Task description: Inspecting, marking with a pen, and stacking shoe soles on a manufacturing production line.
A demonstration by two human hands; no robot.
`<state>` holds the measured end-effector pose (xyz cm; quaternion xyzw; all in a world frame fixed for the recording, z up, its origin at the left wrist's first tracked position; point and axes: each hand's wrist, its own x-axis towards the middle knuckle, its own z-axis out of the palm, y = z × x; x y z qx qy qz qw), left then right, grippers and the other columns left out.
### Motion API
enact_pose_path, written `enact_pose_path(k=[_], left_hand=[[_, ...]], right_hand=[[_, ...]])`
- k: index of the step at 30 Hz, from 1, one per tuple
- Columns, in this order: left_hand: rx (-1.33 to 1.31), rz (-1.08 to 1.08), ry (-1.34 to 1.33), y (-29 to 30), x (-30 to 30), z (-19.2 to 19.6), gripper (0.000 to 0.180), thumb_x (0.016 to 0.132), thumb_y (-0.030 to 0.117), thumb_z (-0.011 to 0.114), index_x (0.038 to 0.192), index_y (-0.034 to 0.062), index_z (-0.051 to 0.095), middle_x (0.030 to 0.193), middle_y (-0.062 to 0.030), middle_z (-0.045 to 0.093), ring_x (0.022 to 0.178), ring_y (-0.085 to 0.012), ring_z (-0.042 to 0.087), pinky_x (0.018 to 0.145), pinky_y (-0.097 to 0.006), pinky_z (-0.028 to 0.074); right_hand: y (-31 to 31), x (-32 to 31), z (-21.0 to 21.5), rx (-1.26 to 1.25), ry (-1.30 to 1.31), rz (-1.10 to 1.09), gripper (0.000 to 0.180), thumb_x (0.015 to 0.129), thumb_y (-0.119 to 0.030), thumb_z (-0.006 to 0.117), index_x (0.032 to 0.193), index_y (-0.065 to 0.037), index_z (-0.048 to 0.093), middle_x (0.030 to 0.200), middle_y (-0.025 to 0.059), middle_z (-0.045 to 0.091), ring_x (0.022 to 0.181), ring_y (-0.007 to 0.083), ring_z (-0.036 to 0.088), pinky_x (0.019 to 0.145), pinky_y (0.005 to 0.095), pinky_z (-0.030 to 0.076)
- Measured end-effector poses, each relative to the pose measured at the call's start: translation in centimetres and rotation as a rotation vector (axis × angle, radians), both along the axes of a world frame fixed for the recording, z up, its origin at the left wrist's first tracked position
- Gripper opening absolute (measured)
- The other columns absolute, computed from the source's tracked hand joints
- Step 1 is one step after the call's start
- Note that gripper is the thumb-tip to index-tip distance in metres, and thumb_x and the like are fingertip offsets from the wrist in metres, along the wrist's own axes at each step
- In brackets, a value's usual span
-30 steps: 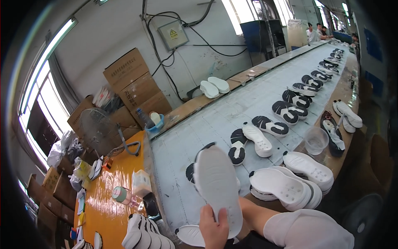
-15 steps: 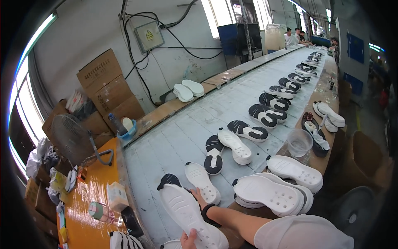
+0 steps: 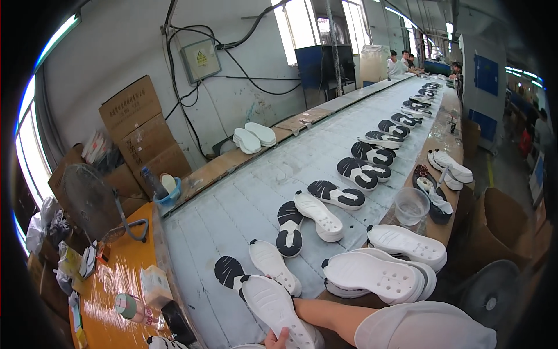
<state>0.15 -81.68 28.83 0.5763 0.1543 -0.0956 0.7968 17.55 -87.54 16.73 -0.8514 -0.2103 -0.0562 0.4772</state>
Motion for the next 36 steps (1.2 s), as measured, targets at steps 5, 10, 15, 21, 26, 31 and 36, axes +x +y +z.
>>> enact_pose_path(k=[5, 10, 15, 21, 26, 31, 36], left_hand=[[0.024, 0.032, 0.021, -0.5, -0.3, 1.1, 0.036, 0.082, 0.012, 0.059, 0.112, -0.0061, 0.051, 0.094, -0.0112, 0.061, 0.076, -0.0172, 0.059, 0.067, -0.028, 0.047], [0.048, 0.026, 0.06, -0.3, -0.5, 0.2, 0.037, 0.083, 0.014, 0.059, 0.112, -0.0067, 0.051, 0.095, -0.0117, 0.061, 0.079, -0.0169, 0.059, 0.068, -0.029, 0.047], [0.021, 0.095, -0.133, -0.3, -0.4, 0.7, 0.037, 0.082, 0.009, 0.059, 0.114, -0.0068, 0.048, 0.1, -0.0123, 0.06, 0.084, -0.0172, 0.058, 0.072, -0.029, 0.047], [0.084, 0.176, -0.312, -1.5, -5.5, 5.8, 0.037, 0.082, 0.003, 0.058, 0.115, -0.0068, 0.047, 0.103, -0.0124, 0.059, 0.088, -0.0186, 0.057, 0.076, -0.029, 0.046], [0.157, 0.258, -0.321, -2.9, -11.8, 9.2, 0.039, 0.081, 0.004, 0.059, 0.116, -0.0062, 0.047, 0.104, -0.0124, 0.059, 0.09, -0.0198, 0.057, 0.079, -0.03, 0.045], [0.352, 0.547, -0.245, -2.5, -17.9, 9.1, 0.035, 0.08, 0.002, 0.058, 0.112, -0.0057, 0.049, 0.103, -0.0095, 0.057, 0.096, -0.0153, 0.053, 0.086, -0.028, 0.04], [0.345, 0.882, -0.37, -0.1, -22.8, 7.4, 0.047, 0.082, -0.003, 0.053, 0.125, -0.0056, 0.036, 0.118, -0.0097, 0.05, 0.108, -0.0157, 0.048, 0.092, -0.027, 0.037]], right_hand=[[-0.1, 0.1, 1.2, -0.143, 0.012, -0.014, 0.055, 0.077, -0.035, 0.051, 0.124, -0.007, 0.041, 0.122, 0.0186, 0.045, 0.107, 0.0361, 0.046, 0.095, 0.0564, 0.025], [0.3, 0.0, 2.1, -0.291, 0.032, -0.014, 0.057, 0.076, -0.038, 0.053, 0.123, -0.007, 0.041, 0.121, 0.0179, 0.047, 0.106, 0.0359, 0.048, 0.095, 0.055, 0.026], [0.4, -0.1, 3.2, -0.422, 0.059, -0.009, 0.059, 0.074, -0.04, 0.055, 0.122, -0.007, 0.041, 0.12, 0.0172, 0.049, 0.105, 0.0358, 0.05, 0.095, 0.0536, 0.028], [0.5, 1.5, 5.4, -0.437, 0.176, 0.037, 0.062, 0.073, -0.043, 0.057, 0.121, -0.007, 0.041, 0.119, 0.0164, 0.051, 0.103, 0.0356, 0.053, 0.095, 0.0519, 0.029], [0.5, 2.5, 7.7, 0.083, 0.237, 0.082, 0.067, 0.058, -0.042, 0.07, 0.108, -0.002, 0.051, 0.099, 0.0197, 0.06, 0.093, 0.029, 0.058, 0.081, 0.0378, 0.045], [-2.5, -2.9, 11.6, 0.544, 0.553, 0.0, 0.048, 0.076, -0.025, 0.066, 0.113, 0.0, 0.047, 0.09, 0.0055, 0.057, 0.077, 0.0146, 0.056, 0.062, 0.0292, 0.048], [-7.0, -13.4, 13.7, 1.007, 0.821, 0.187, 0.042, 0.082, -0.025, 0.058, 0.116, -0.003, 0.048, 0.103, 0.0043, 0.054, 0.092, 0.0156, 0.053, 0.081, 0.0288, 0.044]])
